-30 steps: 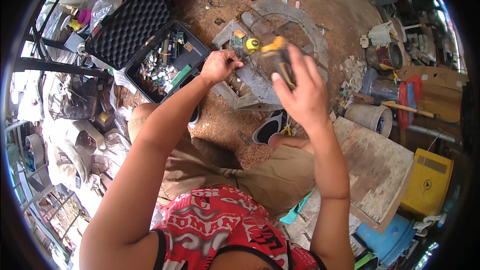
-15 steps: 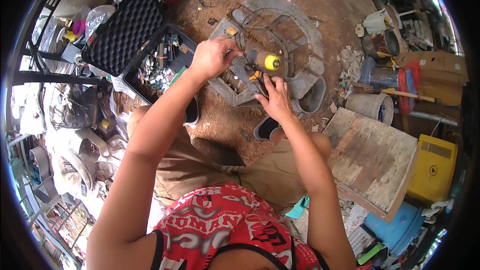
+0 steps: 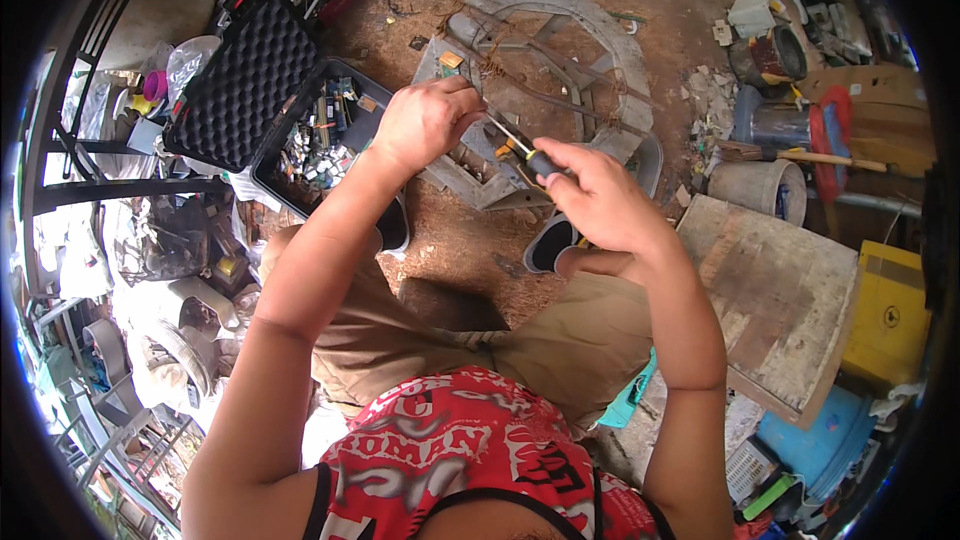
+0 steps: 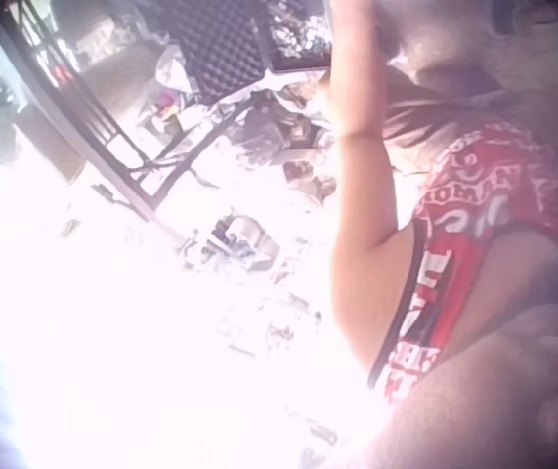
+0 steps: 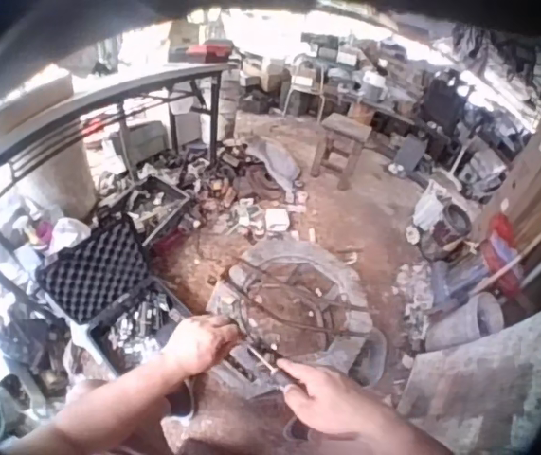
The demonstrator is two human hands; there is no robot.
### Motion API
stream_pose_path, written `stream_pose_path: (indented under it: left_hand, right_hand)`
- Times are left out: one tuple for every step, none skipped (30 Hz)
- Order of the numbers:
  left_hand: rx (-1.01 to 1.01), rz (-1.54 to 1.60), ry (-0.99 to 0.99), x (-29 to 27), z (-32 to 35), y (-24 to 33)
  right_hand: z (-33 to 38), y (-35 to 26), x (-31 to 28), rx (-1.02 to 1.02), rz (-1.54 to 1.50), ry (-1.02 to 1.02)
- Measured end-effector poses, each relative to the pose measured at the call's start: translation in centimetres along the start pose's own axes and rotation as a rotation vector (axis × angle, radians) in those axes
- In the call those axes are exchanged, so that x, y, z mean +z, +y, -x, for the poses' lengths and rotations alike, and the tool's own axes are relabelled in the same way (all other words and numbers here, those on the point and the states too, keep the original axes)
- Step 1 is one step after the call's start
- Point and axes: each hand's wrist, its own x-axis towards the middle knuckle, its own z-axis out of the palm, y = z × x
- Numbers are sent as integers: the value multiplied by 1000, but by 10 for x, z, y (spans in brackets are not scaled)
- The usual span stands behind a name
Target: The person uses a screwdriver and pliers to take apart a small electronic circuit board.
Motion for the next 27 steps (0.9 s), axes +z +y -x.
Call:
stream_pose_path:
  left_hand:
    - [5, 71, 69, 0, -2, -1]
    - [11, 142, 138, 0, -6, -3]
    - [17, 215, 210, -1, -9, -3]
    - [-92, 315, 182, -7, -11, 1]
    - [-110, 364, 156, -7, -11, -1]
    - [-128, 414, 129, -8, -11, -4]
    - [-146, 464, 101, -9, -11, -5]
    - [-128, 446, 97, -12, -10, -6]
    - [-91, 467, 152, -9, -11, -6]
    - [-54, 487, 206, -6, -11, -7]
    - [-17, 507, 261, -4, -11, -7]
    - [-58, 515, 248, -5, -12, -6]
    - [-99, 523, 236, -6, -12, -2]
    - [-140, 530, 223, -7, -12, 1]
    - [-136, 504, 231, -9, -11, 1]
    - [-131, 477, 238, -10, -10, 1]
    - [-127, 451, 245, -11, -10, 1]
    - [-108, 437, 278, -11, -11, 2]
    - [-89, 422, 311, -9, -11, 3]
    - [-71, 407, 345, -8, -11, 4]
    - [-83, 394, 357, -9, -11, 6]
    - [-95, 381, 369, -10, -11, 9]
    - [-107, 367, 382, -12, -10, 11]
    - [-98, 369, 400, -12, -10, 11]
    - [-89, 370, 418, -11, -9, 11]
    - [-80, 370, 436, -11, -9, 10]
    - [-80, 360, 440, -12, -10, 11]
  right_hand:
    - [1, 4, 0, -31, -18, 38]
    - [2, 11, -1, -61, -36, 75]
    - [3, 14, -3, -91, -50, 113]
    - [5, 13, -9, -16, -147, 70]
    - [8, 9, -13, 7, -152, 69]
    - [11, 6, -17, 30, -157, 69]
    - [13, 4, -19, 54, -162, 69]
    - [13, 4, -18, 9, -151, 89]
    - [15, 5, -15, -33, -142, 110]
    - [16, 5, -13, -75, -132, 130]
    - [18, 4, -11, -61, -151, 133]
    - [21, 3, -9, -46, -168, 136]
    - [22, 2, -9, -32, -186, 140]
    - [22, 2, -10, -36, -181, 138]
    - [22, 2, -11, -44, -177, 133]
    - [21, 1, -11, -51, -173, 128]
    - [21, 1, -11, -83, -164, 139]
    - [22, -1, -10, -114, -152, 154]
    - [23, -3, -8, -145, -141, 169]
    - [24, -3, -5, -171, -142, 210]
    - [26, -1, 2, -198, -145, 250]
    - [27, 0, 9, -226, -149, 290]
    - [28, 0, 15, -239, -137, 315]
    - [29, -1, 21, -251, -126, 339]
    - [30, -5, 26, -263, -115, 363]
    - [36, -13, 28, -97, -108, 299]
    - [36, -12, 36, -180, -77, 385]
